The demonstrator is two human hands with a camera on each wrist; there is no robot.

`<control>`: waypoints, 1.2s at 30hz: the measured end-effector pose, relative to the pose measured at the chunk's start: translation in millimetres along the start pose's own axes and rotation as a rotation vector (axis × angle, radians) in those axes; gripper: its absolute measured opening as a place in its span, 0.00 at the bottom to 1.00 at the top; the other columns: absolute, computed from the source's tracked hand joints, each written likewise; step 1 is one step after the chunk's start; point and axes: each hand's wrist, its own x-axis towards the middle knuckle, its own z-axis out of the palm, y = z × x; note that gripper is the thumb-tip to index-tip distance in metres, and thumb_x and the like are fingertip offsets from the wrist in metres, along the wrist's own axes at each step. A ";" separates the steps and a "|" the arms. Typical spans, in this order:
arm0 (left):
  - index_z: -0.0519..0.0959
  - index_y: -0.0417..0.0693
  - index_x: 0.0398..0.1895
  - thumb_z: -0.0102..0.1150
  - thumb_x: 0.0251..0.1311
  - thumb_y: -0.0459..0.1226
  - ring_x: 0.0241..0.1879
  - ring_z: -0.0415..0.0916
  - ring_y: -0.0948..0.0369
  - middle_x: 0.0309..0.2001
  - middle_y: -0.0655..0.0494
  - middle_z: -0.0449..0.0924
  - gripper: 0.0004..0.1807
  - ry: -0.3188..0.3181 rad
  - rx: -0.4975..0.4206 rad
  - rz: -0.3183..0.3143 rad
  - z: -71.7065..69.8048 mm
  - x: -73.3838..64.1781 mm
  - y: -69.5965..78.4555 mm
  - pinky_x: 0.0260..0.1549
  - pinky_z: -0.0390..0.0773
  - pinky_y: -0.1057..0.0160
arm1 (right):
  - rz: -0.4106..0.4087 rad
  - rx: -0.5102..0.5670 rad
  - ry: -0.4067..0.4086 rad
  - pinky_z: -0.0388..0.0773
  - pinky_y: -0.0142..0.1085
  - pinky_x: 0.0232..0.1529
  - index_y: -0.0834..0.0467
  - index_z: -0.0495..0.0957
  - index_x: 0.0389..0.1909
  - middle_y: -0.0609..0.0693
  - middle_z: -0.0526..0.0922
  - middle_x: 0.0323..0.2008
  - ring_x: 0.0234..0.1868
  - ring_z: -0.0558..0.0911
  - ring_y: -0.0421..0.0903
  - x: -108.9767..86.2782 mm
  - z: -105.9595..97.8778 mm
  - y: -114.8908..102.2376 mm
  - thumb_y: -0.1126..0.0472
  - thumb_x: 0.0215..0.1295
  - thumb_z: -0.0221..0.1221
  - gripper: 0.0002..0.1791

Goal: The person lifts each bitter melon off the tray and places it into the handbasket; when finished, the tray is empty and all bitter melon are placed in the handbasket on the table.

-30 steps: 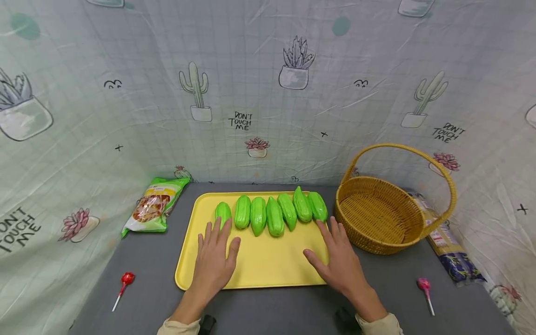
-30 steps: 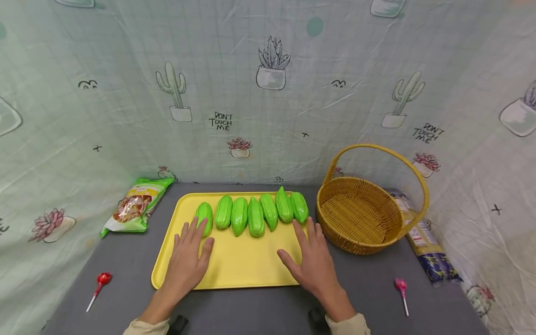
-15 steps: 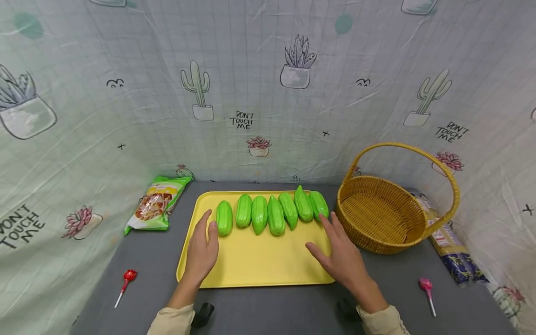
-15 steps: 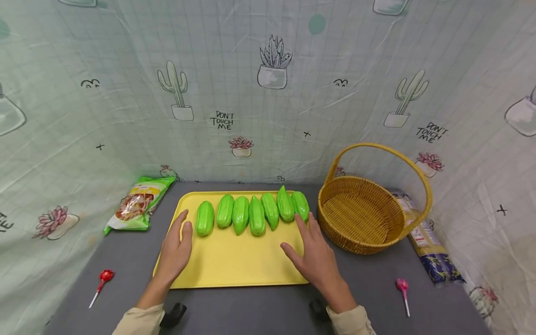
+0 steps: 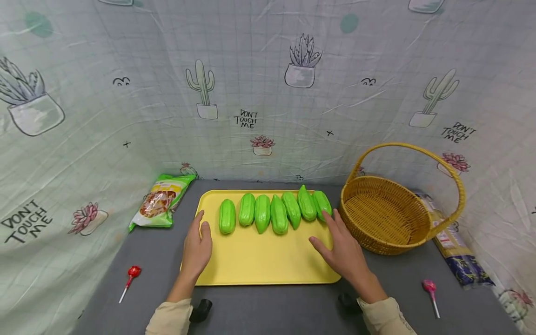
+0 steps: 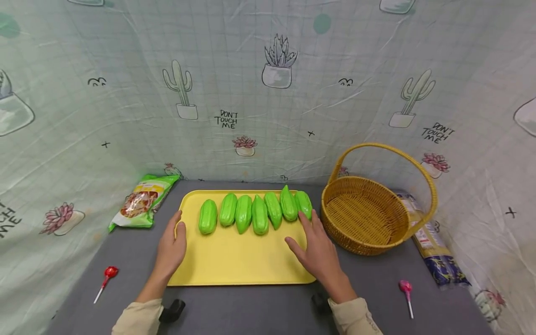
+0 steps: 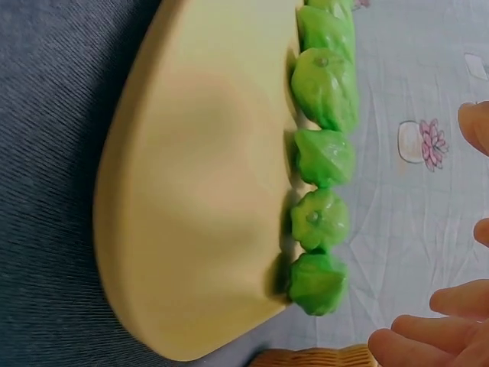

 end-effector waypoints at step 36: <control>0.59 0.38 0.79 0.34 0.80 0.45 0.76 0.58 0.42 0.76 0.35 0.60 0.31 0.147 -0.173 -0.244 -17.8 38.9 -43.5 0.72 0.62 0.42 | 0.117 0.038 -0.054 0.79 0.56 0.32 0.61 0.58 0.78 0.75 0.51 0.77 0.33 0.85 0.66 54.2 28.3 33.6 0.53 0.74 0.60 0.38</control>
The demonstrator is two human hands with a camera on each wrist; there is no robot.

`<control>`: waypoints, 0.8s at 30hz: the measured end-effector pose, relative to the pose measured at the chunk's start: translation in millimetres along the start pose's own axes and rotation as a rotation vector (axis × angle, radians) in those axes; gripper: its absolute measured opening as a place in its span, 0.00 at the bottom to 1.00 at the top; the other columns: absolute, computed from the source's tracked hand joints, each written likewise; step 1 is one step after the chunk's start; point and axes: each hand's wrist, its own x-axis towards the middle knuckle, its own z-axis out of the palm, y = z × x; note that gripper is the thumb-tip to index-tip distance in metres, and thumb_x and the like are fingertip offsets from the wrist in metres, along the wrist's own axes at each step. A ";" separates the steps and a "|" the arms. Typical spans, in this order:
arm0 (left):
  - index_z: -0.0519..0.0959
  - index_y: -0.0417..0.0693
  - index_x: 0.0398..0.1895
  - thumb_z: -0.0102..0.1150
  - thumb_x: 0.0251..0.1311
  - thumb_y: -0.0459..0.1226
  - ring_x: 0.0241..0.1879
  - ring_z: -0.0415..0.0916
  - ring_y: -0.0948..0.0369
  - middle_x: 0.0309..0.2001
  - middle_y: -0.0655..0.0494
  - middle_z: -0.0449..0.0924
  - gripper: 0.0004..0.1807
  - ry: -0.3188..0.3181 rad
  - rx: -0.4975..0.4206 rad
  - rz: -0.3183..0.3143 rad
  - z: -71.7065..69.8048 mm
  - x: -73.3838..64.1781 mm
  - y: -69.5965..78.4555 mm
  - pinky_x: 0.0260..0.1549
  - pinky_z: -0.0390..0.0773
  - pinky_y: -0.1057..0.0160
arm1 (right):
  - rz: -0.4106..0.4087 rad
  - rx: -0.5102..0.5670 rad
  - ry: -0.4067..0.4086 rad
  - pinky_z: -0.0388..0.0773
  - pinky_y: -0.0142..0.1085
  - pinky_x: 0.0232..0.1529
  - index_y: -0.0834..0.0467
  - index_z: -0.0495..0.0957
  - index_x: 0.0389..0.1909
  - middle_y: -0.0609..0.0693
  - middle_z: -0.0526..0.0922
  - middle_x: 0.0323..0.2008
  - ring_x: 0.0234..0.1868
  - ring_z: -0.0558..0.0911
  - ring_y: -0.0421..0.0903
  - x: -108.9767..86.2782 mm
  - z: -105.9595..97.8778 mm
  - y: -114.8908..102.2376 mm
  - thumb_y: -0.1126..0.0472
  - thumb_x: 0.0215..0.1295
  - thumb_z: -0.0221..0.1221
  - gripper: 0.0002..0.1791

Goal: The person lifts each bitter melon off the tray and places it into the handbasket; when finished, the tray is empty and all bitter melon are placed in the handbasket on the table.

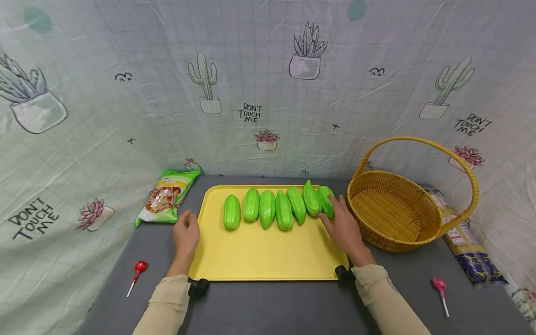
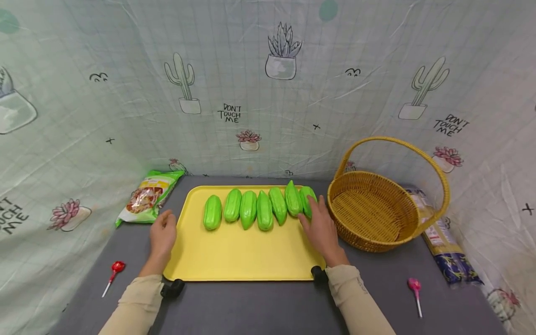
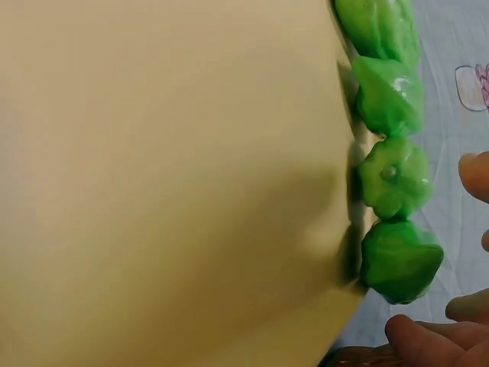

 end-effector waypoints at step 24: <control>0.66 0.38 0.75 0.40 0.79 0.43 0.77 0.58 0.42 0.75 0.37 0.64 0.28 -0.047 0.018 -0.061 2.3 13.8 -0.5 0.74 0.61 0.44 | 0.103 0.087 -0.047 0.64 0.66 0.70 0.59 0.58 0.79 0.71 0.56 0.77 0.75 0.61 0.71 21.3 12.1 12.0 0.54 0.74 0.59 0.37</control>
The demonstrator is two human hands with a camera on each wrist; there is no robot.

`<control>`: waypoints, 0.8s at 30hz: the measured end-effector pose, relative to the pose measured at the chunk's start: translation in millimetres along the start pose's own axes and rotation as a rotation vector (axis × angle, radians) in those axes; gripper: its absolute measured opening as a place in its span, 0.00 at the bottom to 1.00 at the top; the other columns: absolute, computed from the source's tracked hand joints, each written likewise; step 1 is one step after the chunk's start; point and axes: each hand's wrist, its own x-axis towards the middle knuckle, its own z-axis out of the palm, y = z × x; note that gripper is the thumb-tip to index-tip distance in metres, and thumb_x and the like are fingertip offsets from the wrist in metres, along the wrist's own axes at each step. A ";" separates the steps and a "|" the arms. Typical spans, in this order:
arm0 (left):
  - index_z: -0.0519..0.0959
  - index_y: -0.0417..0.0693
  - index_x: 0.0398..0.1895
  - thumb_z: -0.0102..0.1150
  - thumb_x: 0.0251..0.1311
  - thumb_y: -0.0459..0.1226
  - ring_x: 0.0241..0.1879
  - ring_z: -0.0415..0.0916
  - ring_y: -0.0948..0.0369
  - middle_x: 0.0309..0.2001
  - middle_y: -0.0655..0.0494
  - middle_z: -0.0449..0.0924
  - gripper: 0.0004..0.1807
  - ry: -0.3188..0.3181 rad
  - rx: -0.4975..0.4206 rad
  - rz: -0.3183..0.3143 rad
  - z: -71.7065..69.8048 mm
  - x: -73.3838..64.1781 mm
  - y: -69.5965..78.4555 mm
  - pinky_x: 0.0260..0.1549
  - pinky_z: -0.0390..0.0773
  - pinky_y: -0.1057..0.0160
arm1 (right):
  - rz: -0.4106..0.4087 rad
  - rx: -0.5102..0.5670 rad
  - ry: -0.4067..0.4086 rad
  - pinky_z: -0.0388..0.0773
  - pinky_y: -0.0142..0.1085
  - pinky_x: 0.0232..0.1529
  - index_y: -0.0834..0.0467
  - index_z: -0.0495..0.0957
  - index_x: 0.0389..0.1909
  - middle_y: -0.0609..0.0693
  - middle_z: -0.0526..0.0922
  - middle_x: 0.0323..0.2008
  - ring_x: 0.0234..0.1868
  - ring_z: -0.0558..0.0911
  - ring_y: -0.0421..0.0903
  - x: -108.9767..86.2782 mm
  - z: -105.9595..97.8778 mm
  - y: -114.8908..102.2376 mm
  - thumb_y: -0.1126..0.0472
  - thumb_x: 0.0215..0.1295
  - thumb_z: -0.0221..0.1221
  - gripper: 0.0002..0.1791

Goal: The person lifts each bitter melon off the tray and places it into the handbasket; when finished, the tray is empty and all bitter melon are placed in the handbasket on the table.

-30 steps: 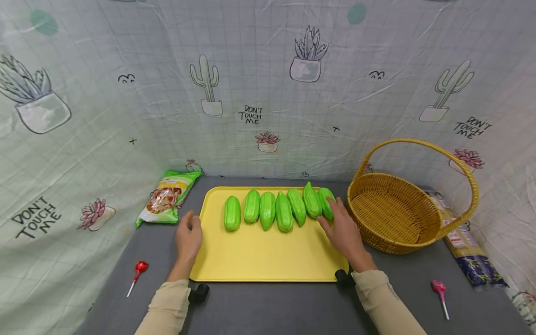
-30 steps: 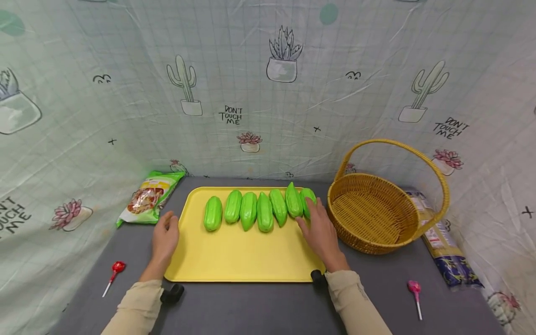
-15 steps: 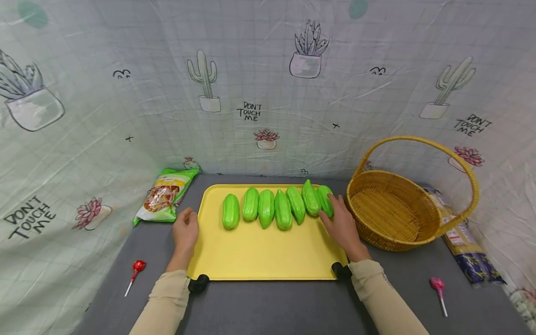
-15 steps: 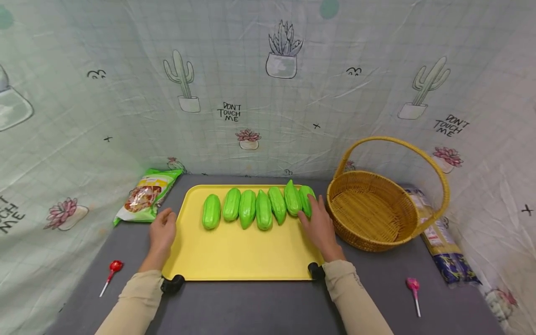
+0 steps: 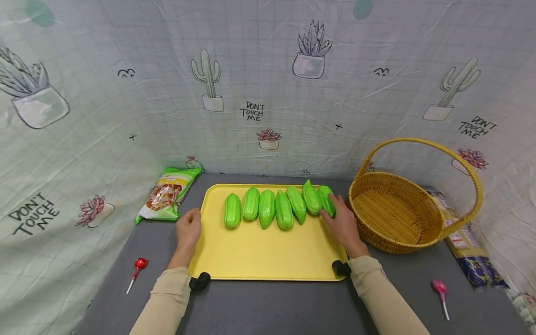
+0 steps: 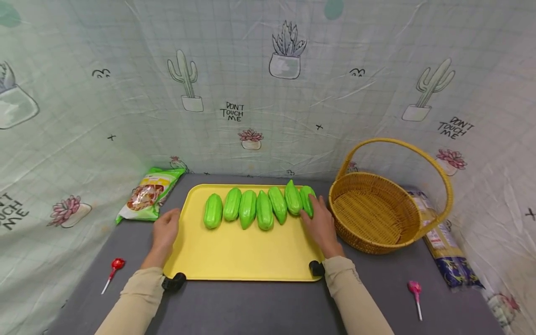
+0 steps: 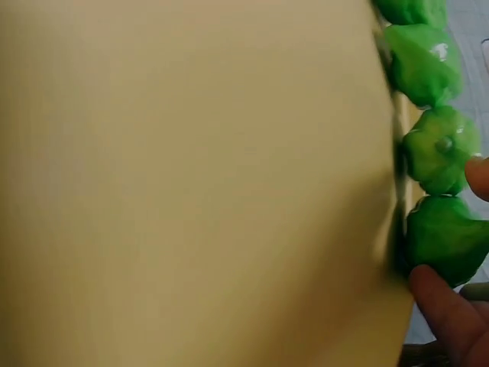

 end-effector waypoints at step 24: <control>0.70 0.36 0.72 0.41 0.78 0.38 0.76 0.59 0.40 0.74 0.35 0.66 0.25 0.008 -0.015 -0.066 0.3 6.4 -1.4 0.74 0.63 0.44 | -0.018 0.010 0.055 0.76 0.61 0.60 0.61 0.68 0.74 0.71 0.64 0.73 0.54 0.82 0.69 0.6 4.5 4.0 0.59 0.72 0.61 0.32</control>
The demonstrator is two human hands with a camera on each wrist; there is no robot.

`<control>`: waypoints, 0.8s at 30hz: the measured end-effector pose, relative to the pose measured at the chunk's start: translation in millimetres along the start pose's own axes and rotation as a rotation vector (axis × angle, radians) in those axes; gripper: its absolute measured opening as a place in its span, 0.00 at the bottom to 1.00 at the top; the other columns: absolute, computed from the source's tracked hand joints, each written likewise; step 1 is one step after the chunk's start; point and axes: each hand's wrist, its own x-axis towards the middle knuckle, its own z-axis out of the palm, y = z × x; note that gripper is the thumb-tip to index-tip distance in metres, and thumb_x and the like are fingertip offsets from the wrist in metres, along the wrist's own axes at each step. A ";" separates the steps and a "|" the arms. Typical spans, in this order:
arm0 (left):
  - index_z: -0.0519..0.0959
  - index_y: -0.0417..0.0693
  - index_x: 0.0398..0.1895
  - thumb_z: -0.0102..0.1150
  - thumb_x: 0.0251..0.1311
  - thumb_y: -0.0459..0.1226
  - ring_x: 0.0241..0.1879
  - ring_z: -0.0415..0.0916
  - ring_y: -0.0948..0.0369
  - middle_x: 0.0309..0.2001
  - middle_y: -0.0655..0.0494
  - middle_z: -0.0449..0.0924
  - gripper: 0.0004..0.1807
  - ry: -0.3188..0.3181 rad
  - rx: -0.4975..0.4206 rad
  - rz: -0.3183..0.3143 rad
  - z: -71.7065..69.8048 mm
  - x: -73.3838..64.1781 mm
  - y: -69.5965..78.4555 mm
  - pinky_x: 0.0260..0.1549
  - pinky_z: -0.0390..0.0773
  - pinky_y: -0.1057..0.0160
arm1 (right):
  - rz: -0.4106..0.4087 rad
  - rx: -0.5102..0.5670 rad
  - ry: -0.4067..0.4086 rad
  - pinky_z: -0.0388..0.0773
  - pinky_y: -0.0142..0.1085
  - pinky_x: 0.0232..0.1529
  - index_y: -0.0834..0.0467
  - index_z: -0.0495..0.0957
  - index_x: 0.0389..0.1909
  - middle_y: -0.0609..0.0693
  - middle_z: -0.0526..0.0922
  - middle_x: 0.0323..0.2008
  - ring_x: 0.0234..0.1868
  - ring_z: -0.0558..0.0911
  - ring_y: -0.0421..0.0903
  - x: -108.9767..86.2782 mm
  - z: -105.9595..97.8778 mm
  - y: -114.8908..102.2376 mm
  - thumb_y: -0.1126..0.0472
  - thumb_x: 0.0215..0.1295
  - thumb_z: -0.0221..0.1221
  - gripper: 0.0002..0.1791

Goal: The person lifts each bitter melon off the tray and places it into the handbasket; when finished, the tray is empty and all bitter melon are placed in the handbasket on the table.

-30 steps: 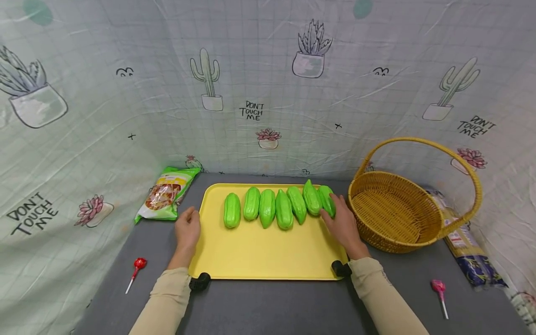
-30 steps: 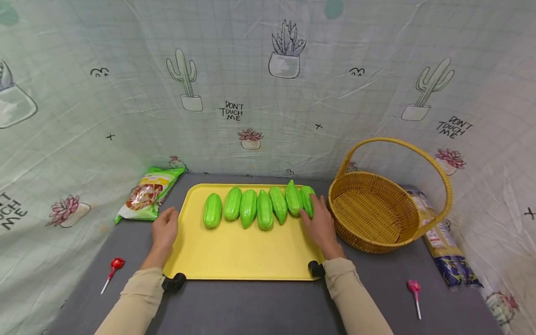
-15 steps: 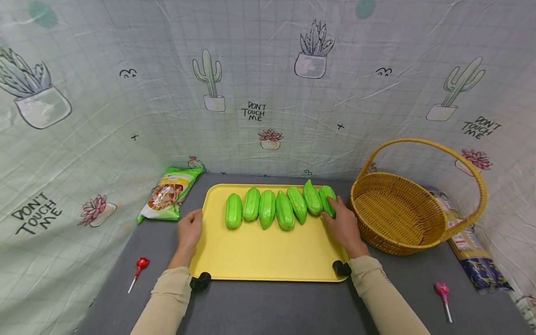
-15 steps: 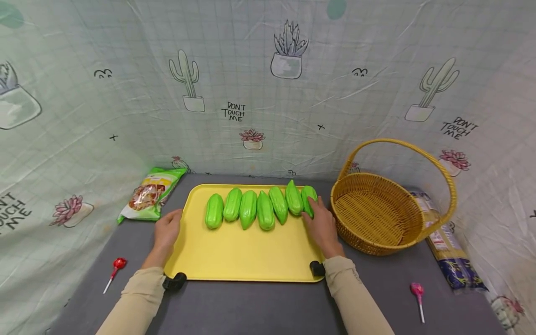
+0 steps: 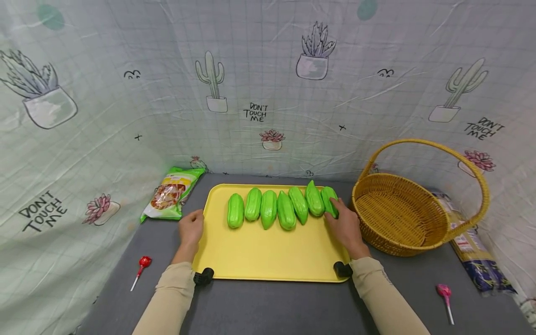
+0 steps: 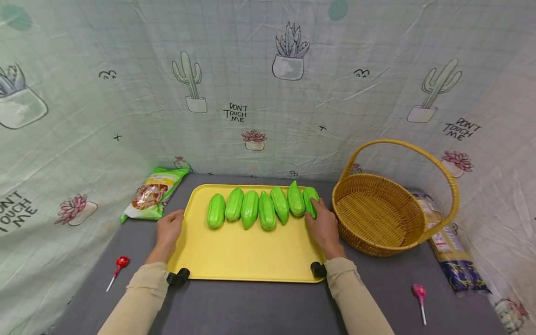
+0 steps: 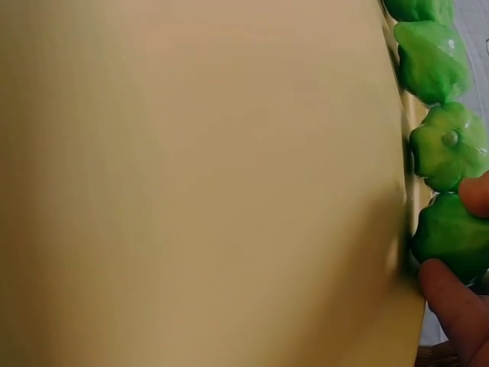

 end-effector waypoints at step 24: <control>0.73 0.34 0.69 0.44 0.73 0.30 0.72 0.64 0.40 0.68 0.32 0.71 0.23 0.068 -0.025 0.009 9.3 4.6 1.1 0.69 0.69 0.43 | -0.030 -0.034 0.067 0.75 0.62 0.61 0.61 0.70 0.72 0.70 0.67 0.72 0.63 0.77 0.71 -8.5 -9.7 -9.6 0.59 0.70 0.64 0.31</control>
